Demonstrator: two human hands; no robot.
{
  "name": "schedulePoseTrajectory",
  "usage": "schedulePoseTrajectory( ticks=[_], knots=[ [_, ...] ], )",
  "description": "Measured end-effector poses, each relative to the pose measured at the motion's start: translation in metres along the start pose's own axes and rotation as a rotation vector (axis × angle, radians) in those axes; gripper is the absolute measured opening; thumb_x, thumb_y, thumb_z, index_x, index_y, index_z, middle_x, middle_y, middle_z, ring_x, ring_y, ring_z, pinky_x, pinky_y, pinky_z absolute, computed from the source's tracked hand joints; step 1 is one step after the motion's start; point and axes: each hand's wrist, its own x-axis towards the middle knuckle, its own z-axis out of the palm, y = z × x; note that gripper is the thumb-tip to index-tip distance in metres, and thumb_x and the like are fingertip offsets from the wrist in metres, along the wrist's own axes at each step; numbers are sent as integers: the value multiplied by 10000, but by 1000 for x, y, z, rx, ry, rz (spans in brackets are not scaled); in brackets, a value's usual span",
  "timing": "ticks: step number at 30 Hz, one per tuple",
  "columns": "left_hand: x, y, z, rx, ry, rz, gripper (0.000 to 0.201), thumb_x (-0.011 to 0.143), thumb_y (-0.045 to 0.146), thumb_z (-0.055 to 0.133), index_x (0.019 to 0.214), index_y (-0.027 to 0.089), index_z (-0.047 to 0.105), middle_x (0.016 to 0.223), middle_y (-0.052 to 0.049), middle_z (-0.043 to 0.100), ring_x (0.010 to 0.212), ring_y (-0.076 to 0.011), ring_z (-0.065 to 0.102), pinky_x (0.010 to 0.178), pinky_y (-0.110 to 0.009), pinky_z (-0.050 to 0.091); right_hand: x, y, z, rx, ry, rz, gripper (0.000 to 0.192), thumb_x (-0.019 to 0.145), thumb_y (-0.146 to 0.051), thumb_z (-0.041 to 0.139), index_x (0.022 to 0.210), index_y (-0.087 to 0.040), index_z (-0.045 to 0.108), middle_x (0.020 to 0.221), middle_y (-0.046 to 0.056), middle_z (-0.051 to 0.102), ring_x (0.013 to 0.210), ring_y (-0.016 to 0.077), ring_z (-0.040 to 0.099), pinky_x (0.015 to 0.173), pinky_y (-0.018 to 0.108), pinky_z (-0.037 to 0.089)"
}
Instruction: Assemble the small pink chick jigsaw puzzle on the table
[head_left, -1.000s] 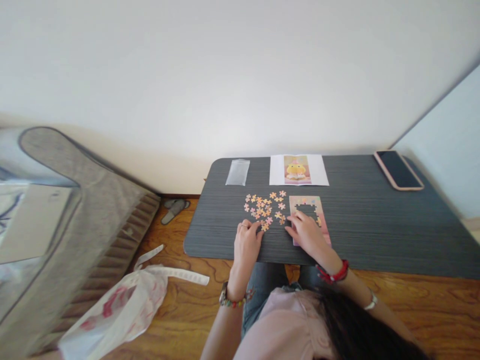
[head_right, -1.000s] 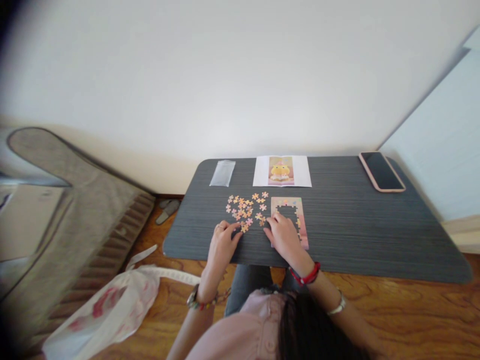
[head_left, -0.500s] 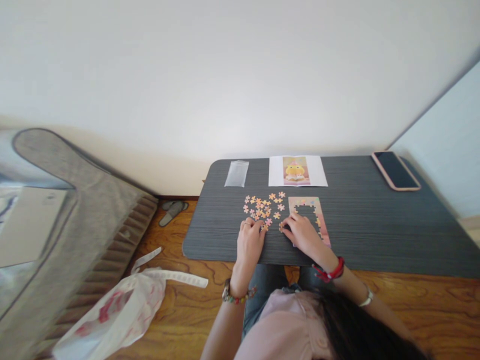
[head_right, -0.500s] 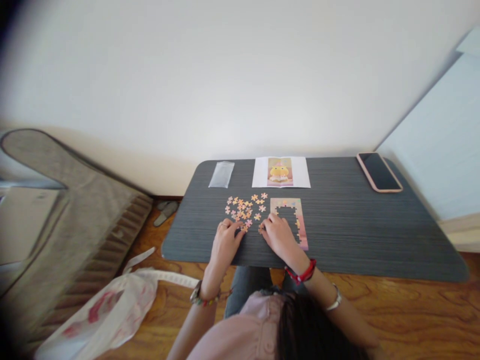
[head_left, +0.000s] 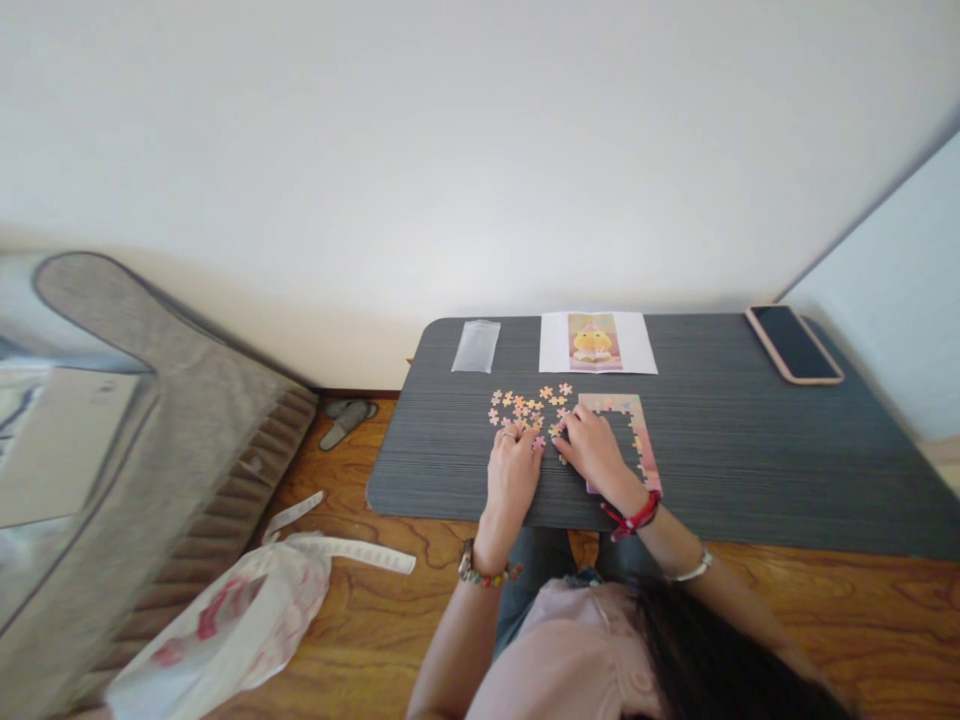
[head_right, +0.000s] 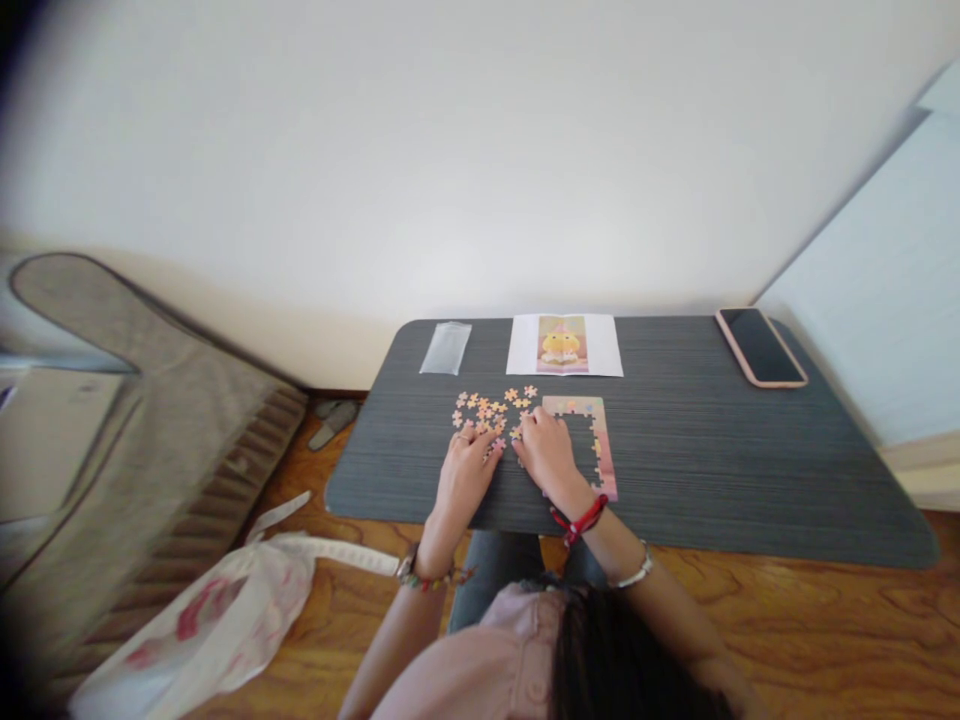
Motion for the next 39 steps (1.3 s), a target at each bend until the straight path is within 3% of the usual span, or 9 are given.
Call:
schedulePoseTrajectory(
  ticks=[10,19,28,39],
  knots=[
    [-1,-3,4,-28,57,19,229,802,149,554,1012,195,634,951,-80,557,984,-229,512,861,-367,462,1,12,-1,42,55,-159,70,839,-210,537,858,-157,580,917,90,583,841,205,557,724,312,403],
    [9,17,-1,-94,-35,184,177,794,154,581,954,209,631,853,-34,515,847,-175,507,798,-320,459,-21,25,-18,-39,193,-314,86,847,-210,531,818,-157,592,855,85,592,815,209,559,711,319,411],
    [9,32,-1,-167,-75,261,131,826,165,540,927,203,614,802,-16,487,817,-163,496,754,-289,444,-38,50,-22,101,242,-312,147,850,-238,528,947,-154,600,883,88,578,835,213,564,726,336,446],
    [15,48,7,-200,-71,279,170,816,171,553,966,214,620,824,-25,508,834,-169,511,752,-296,463,-50,68,-20,193,245,-216,163,864,-256,486,935,-183,613,893,78,575,835,201,553,768,348,444]
  ],
)
